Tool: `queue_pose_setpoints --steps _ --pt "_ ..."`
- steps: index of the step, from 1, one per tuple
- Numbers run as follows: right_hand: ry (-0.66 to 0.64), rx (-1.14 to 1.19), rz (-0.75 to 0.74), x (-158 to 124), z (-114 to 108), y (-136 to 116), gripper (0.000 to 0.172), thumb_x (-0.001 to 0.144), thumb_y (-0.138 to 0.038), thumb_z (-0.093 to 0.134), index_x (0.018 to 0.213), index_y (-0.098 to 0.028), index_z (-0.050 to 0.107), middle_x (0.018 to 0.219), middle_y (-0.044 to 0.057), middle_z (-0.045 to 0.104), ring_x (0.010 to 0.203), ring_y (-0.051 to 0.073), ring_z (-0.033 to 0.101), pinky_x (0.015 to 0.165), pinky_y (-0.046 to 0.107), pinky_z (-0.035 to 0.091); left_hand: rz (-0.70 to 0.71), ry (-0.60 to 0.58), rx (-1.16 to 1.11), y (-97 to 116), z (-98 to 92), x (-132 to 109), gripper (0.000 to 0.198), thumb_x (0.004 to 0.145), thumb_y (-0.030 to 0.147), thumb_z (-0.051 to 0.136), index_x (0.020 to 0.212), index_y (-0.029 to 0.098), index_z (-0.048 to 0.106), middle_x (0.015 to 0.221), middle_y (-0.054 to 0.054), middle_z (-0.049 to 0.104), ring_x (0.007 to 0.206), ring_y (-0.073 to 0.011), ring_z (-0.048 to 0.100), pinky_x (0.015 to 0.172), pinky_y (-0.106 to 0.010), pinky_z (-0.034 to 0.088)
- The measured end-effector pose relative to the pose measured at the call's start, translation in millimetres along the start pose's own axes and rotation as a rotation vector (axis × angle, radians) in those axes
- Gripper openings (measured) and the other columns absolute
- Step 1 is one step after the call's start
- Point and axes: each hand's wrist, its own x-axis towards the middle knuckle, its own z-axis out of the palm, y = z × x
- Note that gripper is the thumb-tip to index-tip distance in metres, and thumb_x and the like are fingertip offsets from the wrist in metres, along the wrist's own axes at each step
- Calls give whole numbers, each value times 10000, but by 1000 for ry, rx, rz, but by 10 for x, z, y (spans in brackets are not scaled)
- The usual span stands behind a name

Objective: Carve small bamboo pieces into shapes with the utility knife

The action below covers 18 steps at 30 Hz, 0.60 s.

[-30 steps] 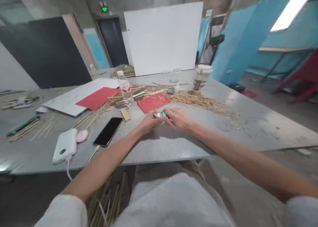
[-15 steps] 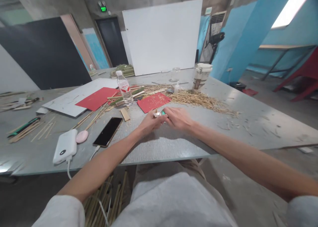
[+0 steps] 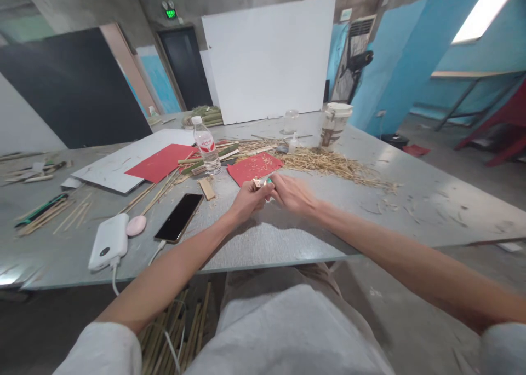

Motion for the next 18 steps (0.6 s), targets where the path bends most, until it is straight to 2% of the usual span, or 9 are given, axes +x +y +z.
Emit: queue_pose_setpoints --steps 5,9,13,18 --pt "34 -2 34 5 54 22 223 1089 -373 399 990 -217 522 926 129 689 766 249 540 677 361 275 -12 13 4 11 3 17 669 773 792 847 639 207 550 477 125 284 405 -40 177 425 -248 118" --pt "85 -1 100 -1 77 44 261 1115 -406 350 1021 -218 506 924 130 687 738 251 526 654 365 251 12 58 69 -11 29 39 724 832 847 748 592 183 591 440 96 325 397 -44 223 434 -254 124" --pt "105 35 108 -16 81 75 286 1127 -473 338 1010 -246 468 892 93 672 725 244 520 650 358 268 -14 -17 25 -41 49 43 667 762 794 846 634 187 599 460 105 331 401 -44 222 435 -248 136" --pt "133 74 28 -43 73 100 297 1129 -497 329 1000 -259 451 878 77 662 731 241 513 673 352 302 -24 -74 -8 -47 10 35 665 729 775 875 656 207 535 499 115 304 424 -40 199 439 -242 141"
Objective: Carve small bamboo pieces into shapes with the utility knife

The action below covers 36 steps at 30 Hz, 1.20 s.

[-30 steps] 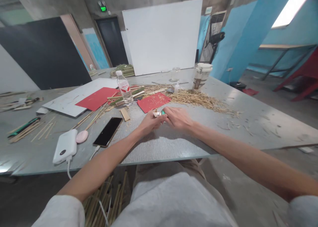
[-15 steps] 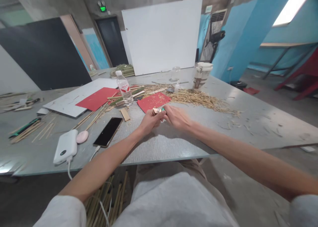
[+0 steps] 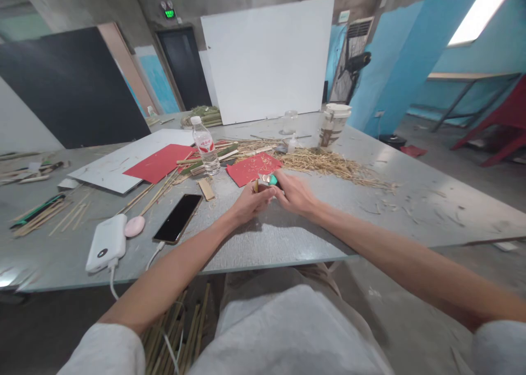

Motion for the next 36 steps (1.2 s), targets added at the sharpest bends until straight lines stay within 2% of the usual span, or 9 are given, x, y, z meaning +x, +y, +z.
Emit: queue_pose_setpoints --steps 9,19,23,28,36 --pt "-81 -28 -127 12 -66 -71 306 1106 -461 332 1000 -236 512 869 100 688 741 244 526 692 367 277 40 -15 4 -37 -75 -20 708 766 696 903 635 224 392 549 114 273 497 -43 177 494 -247 141" --pt "-141 -71 -201 12 -99 -63 383 1131 -448 303 1112 -194 589 997 156 749 848 278 627 739 370 343 36 -23 24 -96 -129 -5 652 744 688 920 659 204 490 563 93 362 498 -57 255 487 -247 196" --pt "-146 -46 -179 13 -89 -78 330 1121 -429 335 1089 -208 578 1002 145 745 845 272 624 743 366 346 58 -2 36 -108 -139 -16 601 781 649 919 671 182 556 564 84 378 505 -60 286 494 -242 198" --pt "-148 -30 -136 14 -83 -85 315 1130 -424 336 999 -225 542 915 115 715 786 252 600 708 355 324 53 45 25 -134 -103 -25 610 831 711 855 706 186 569 559 82 410 469 -57 300 461 -234 210" --pt "-150 -15 -86 1 -47 -96 285 1118 -405 351 1000 -225 538 932 112 713 797 246 595 701 350 317 23 78 -39 -98 -13 -32 679 772 783 858 665 205 518 501 117 331 409 -33 213 417 -226 167"
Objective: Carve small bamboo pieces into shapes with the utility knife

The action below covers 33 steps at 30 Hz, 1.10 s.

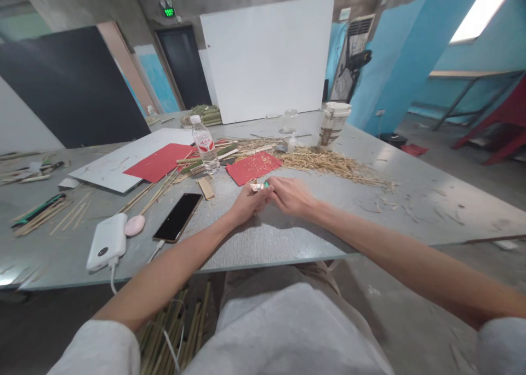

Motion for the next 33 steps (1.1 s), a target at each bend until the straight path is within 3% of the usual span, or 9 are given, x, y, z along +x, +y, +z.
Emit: queue_pose_setpoints --steps 10,14,23,27,33 --pt "99 29 143 52 43 -46 300 1136 -407 322 1047 -215 534 922 125 711 741 250 541 665 362 285 -19 35 -26 33 41 43 723 763 861 802 618 185 592 428 122 275 372 -36 199 411 -236 134" --pt "96 43 108 43 26 3 298 1131 -442 336 1023 -232 518 920 118 710 761 254 552 690 362 314 -21 -8 -29 49 4 49 666 714 769 898 626 182 595 462 119 281 408 -35 207 434 -231 154" --pt "4 -16 -30 31 -16 46 358 1150 -485 323 1031 -225 539 924 117 708 780 263 571 698 366 285 -24 -55 -26 8 -117 39 677 704 634 966 639 218 436 537 118 299 469 -37 195 464 -231 161" --pt "-56 10 -48 51 -83 38 374 1157 -482 303 1020 -228 539 932 112 703 811 265 589 714 362 303 -20 -70 -8 -12 -142 41 643 742 600 963 631 206 468 534 104 340 462 -41 242 456 -230 183" --pt "-45 -2 -64 37 -93 74 363 1154 -454 311 1001 -223 546 923 110 694 801 253 585 717 356 307 -41 -96 3 28 -91 1 632 810 728 870 662 160 635 495 102 326 417 -38 238 426 -233 174"
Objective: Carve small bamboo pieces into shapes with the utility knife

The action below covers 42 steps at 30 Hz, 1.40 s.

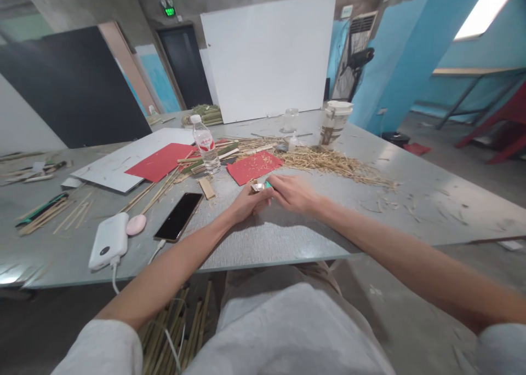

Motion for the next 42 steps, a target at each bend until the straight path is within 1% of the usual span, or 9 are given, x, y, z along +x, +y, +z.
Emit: queue_pose_setpoints --steps 7,11,14,21,26,28,36,39,42 --pt "57 -55 45 -15 83 20 293 1121 -403 379 985 -219 563 939 126 717 796 251 566 711 362 304 8 36 -14 4 74 -12 670 773 795 856 650 165 665 455 110 295 382 -36 217 401 -225 168" --pt "144 -50 151 17 116 -4 290 1131 -401 358 1026 -213 553 965 134 715 763 247 544 678 363 276 31 101 -11 -32 145 17 707 839 831 766 603 176 639 428 98 284 378 -43 218 400 -223 141" --pt "180 -24 176 36 128 -9 277 1128 -407 356 1023 -222 533 951 121 706 756 242 537 675 360 281 17 100 -11 -41 152 28 714 840 837 756 596 179 624 436 105 255 384 -44 201 403 -225 142" --pt "153 13 115 -2 114 59 334 1137 -476 307 1013 -233 500 939 117 695 761 243 543 697 362 300 -5 54 30 17 -20 43 614 790 722 868 677 186 593 504 117 279 432 -41 205 446 -229 157" --pt "71 -6 50 -13 62 44 370 1145 -517 327 1006 -233 517 916 112 703 757 243 549 680 360 263 22 63 75 3 -58 60 662 762 671 912 644 216 446 566 109 288 497 -49 217 487 -240 178" --pt "49 -16 44 -6 45 20 381 1151 -507 310 1008 -228 525 914 117 707 756 243 553 678 361 255 33 65 91 -4 -54 59 677 751 675 918 643 220 428 575 106 295 509 -52 224 497 -243 191" --pt "28 -21 38 -26 34 46 371 1154 -476 326 1012 -224 559 934 112 718 794 247 590 704 361 297 42 109 137 41 18 5 670 766 782 854 655 197 546 518 102 319 464 -55 242 481 -251 164" --pt "63 -49 61 -34 58 68 338 1143 -458 355 1016 -224 563 969 119 727 821 250 604 717 363 314 34 125 129 48 59 21 681 771 819 823 663 203 554 499 116 284 441 -52 213 467 -251 162" --pt "132 -76 133 -20 89 61 335 1150 -438 334 1039 -217 560 995 137 734 810 254 596 697 368 296 32 159 134 39 90 63 712 811 871 739 639 205 552 481 109 289 424 -54 212 455 -257 151"
